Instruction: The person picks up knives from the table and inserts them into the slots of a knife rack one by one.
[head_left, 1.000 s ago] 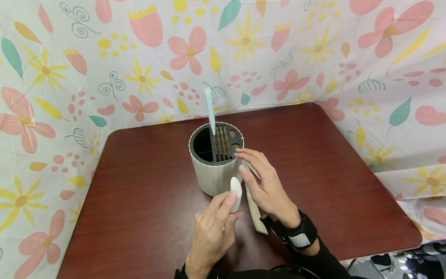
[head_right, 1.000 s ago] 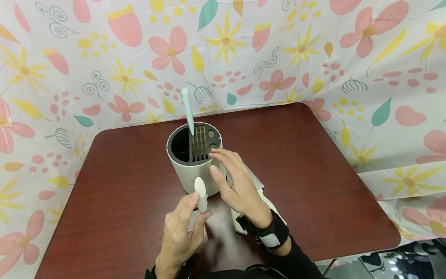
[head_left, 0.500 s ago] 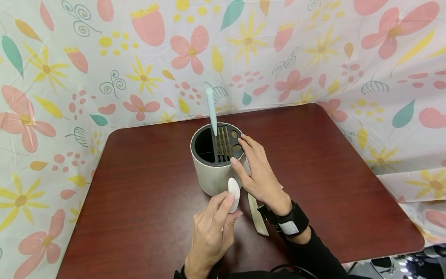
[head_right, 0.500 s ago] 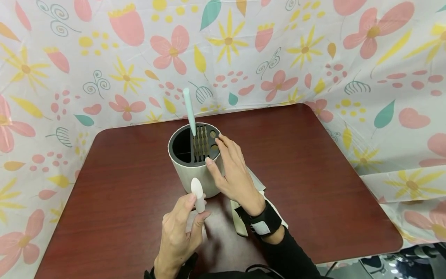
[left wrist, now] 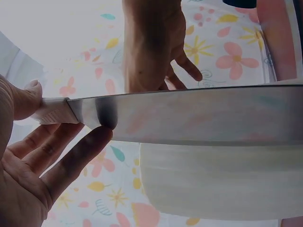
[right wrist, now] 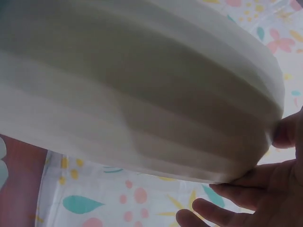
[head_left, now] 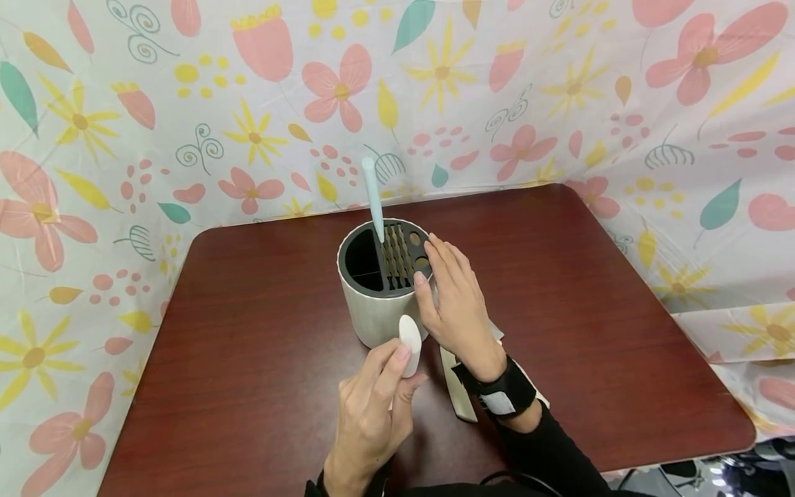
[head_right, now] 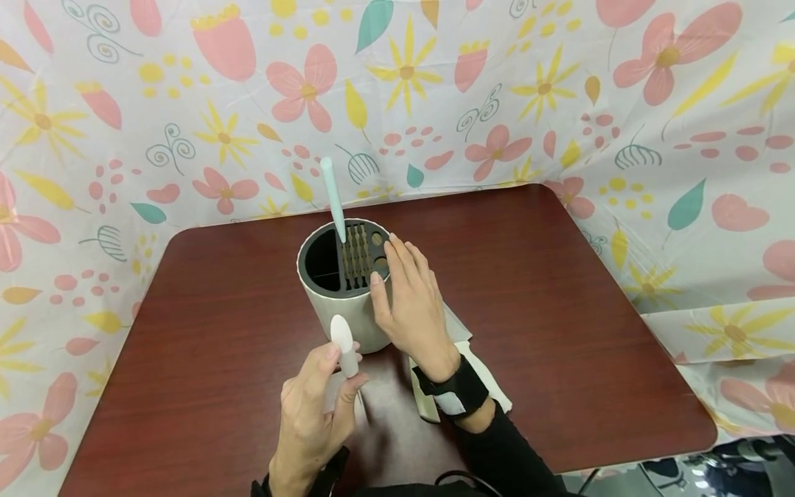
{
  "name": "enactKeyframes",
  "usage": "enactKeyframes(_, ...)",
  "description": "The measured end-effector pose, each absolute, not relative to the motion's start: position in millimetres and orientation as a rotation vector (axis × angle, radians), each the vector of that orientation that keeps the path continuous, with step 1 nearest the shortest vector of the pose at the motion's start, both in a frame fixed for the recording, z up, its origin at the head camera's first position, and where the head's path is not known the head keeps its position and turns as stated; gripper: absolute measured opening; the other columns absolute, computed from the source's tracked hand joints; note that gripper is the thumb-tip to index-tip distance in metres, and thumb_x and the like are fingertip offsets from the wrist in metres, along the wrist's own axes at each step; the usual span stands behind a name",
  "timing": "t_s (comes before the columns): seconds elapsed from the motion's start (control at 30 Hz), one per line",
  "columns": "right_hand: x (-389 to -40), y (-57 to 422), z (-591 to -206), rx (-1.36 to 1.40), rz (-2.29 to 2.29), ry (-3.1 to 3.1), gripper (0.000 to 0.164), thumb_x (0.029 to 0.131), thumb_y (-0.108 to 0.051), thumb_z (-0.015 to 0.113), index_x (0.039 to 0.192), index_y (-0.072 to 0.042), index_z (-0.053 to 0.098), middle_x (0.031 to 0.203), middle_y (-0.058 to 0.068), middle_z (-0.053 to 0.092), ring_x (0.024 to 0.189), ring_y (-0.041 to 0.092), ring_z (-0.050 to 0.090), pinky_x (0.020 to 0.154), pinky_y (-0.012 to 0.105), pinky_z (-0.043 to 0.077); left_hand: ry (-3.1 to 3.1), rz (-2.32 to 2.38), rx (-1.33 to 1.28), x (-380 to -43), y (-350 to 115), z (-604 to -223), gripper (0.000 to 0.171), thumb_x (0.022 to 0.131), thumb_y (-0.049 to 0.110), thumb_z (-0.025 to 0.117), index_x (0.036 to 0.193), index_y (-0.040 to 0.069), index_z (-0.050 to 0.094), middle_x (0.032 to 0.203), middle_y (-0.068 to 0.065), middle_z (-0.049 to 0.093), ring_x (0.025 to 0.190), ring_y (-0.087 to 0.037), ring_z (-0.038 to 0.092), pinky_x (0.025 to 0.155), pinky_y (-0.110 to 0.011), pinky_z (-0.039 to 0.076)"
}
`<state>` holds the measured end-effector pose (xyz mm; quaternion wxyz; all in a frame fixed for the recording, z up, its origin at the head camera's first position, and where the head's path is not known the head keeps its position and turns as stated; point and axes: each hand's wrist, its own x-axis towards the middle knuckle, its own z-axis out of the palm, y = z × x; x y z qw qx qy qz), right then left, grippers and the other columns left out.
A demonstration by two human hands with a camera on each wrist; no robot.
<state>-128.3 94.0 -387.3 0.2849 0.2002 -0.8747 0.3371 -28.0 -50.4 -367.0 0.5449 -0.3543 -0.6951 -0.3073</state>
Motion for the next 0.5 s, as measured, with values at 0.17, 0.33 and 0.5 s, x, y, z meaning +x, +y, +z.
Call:
enactKeyframes(0.17,-125,89,-380,0.454,0.798,-2.393,0.049,0.104,-0.028,0.043,0.144,-0.002,0.054,0.156,0.008,0.050,0.147,0.029,0.043,0.106,0.053,0.046,-1.616,-0.737,-0.823,-28,-57,-364,0.031,0.100,0.011,0.063,0.121,-0.009,0.054,0.087,-0.022,0.068,0.070,-0.023,0.068,0.056,-0.023,0.057)
enactKeyframes(0.33,-125,88,-373,0.424,0.669,-2.415,0.049,0.104,-0.027,0.041,0.144,-0.002,0.055,0.154,0.010,0.053,0.143,0.031,0.047,0.104,0.051,0.045,-1.541,-0.725,-0.814,-32,-67,-352,0.039,0.099,0.011,0.064,0.129,-0.009,0.050,0.085,-0.024,0.066,0.070,-0.026,0.068,0.058,-0.025,0.058)
enactKeyframes(0.5,-123,90,-372,0.392,0.645,-2.452,0.049,0.104,-0.027,0.041,0.144,-0.003,0.055,0.154,0.010,0.053,0.137,0.032,0.049,0.101,0.050,0.045,-1.435,-0.744,-0.778,-36,-72,-340,0.043,0.097,0.010,0.067,0.132,-0.006,0.048,0.082,-0.024,0.065,0.071,-0.027,0.069,0.061,-0.024,0.058)
